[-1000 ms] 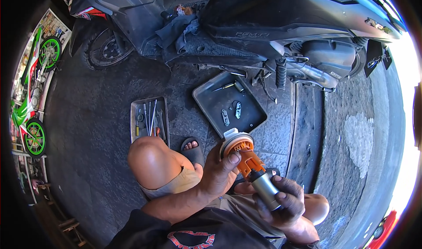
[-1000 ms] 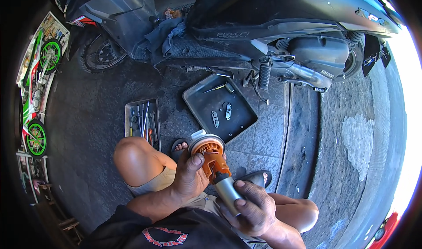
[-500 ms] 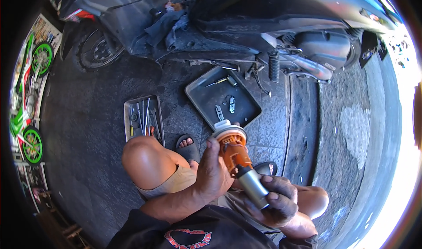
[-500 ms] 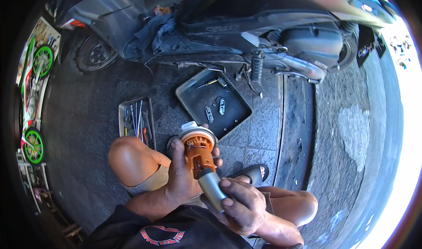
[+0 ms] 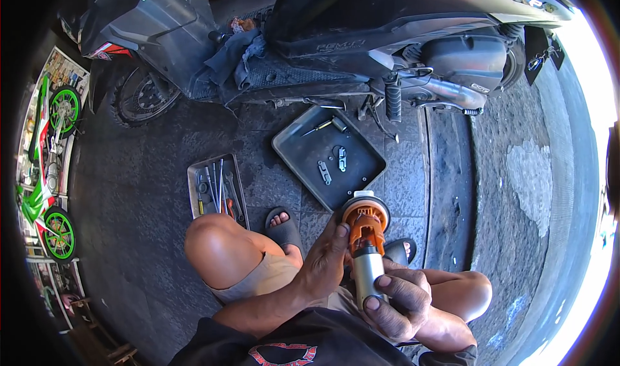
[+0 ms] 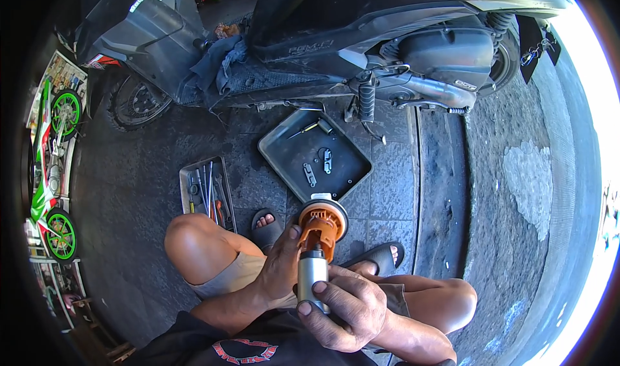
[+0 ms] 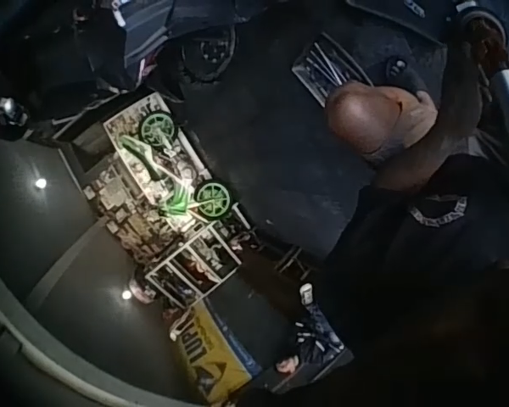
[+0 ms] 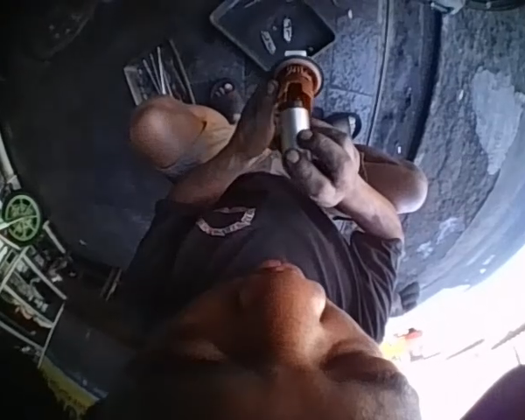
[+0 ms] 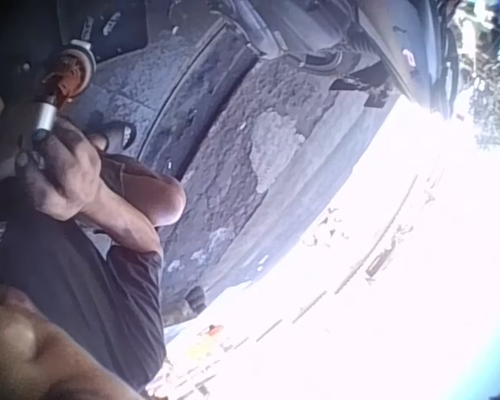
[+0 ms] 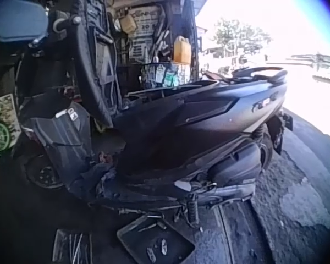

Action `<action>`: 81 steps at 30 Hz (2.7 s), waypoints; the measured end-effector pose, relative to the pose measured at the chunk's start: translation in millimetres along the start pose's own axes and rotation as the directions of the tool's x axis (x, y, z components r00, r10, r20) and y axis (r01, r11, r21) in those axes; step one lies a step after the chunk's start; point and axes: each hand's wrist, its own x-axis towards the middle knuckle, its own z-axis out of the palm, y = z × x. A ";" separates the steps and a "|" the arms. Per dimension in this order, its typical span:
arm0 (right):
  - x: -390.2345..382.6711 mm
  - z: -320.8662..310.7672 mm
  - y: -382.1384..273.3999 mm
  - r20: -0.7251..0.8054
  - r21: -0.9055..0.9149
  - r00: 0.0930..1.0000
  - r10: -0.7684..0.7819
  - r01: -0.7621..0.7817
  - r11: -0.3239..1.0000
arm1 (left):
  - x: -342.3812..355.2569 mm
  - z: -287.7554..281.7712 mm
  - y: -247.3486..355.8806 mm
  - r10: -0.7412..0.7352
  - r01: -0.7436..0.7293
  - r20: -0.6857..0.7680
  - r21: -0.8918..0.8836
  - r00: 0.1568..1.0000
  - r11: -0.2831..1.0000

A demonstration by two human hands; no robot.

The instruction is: Repairing or replacing components of a motorcycle fuel pump assembly.

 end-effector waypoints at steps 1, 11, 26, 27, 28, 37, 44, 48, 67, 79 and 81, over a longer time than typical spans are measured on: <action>0.2 -1.0 0.0 -0.001 -0.001 1.000 0.000 0.000 1.000 | 0.6 -3.7 -3.5 0.020 -0.022 0.018 0.131 1.000 0.991; -4.1 10.0 -2.2 0.130 -0.045 0.991 -0.011 0.017 0.999 | -5.1 7.3 19.4 -0.227 0.245 0.106 -0.590 0.968 0.770; 0.5 10.5 -9.7 0.187 -0.048 0.982 0.019 -0.010 0.999 | -4.9 2.8 13.2 0.029 -0.041 -0.029 -0.681 0.999 0.731; -1.4 12.8 -9.0 0.162 -0.041 0.987 0.009 -0.002 0.999 | -4.2 5.8 15.8 0.041 -0.067 -0.056 -0.657 0.998 0.751; -2.2 14.4 -8.8 0.163 -0.042 0.987 0.009 -0.002 0.999 | -3.7 7.1 17.2 0.053 -0.093 -0.082 -0.631 0.995 0.770; 2.2 21.7 -13.4 0.120 -0.007 0.992 0.030 -0.029 1.000 | -8.2 8.0 29.8 -0.084 0.090 0.048 -0.770 0.995 0.632; 5.2 21.9 -17.2 0.168 -0.039 0.986 0.017 -0.010 0.999 | -3.8 -7.8 10.8 0.072 0.031 0.118 -0.703 0.990 0.711; -1.2 24.4 -16.6 0.085 -0.062 0.996 0.018 -0.013 0.998 | -3.2 -2.1 13.3 -0.017 -0.060 -0.143 -0.516 0.990 0.854; 14.6 15.3 -13.5 0.241 0.102 0.968 0.074 -0.101 0.990 | -3.4 -1.6 24.0 -0.011 0.085 0.103 -0.745 0.995 0.662; 80.9 -9.6 17.0 0.806 -0.385 0.504 0.311 0.046 0.922 | -4.0 1.9 19.0 -0.113 0.016 -0.140 -0.556 0.984 0.831; 85.1 -7.2 20.2 0.834 -0.384 0.456 0.311 0.074 0.920 | -4.9 -2.4 13.0 -0.078 0.017 -0.101 -0.501 0.992 0.865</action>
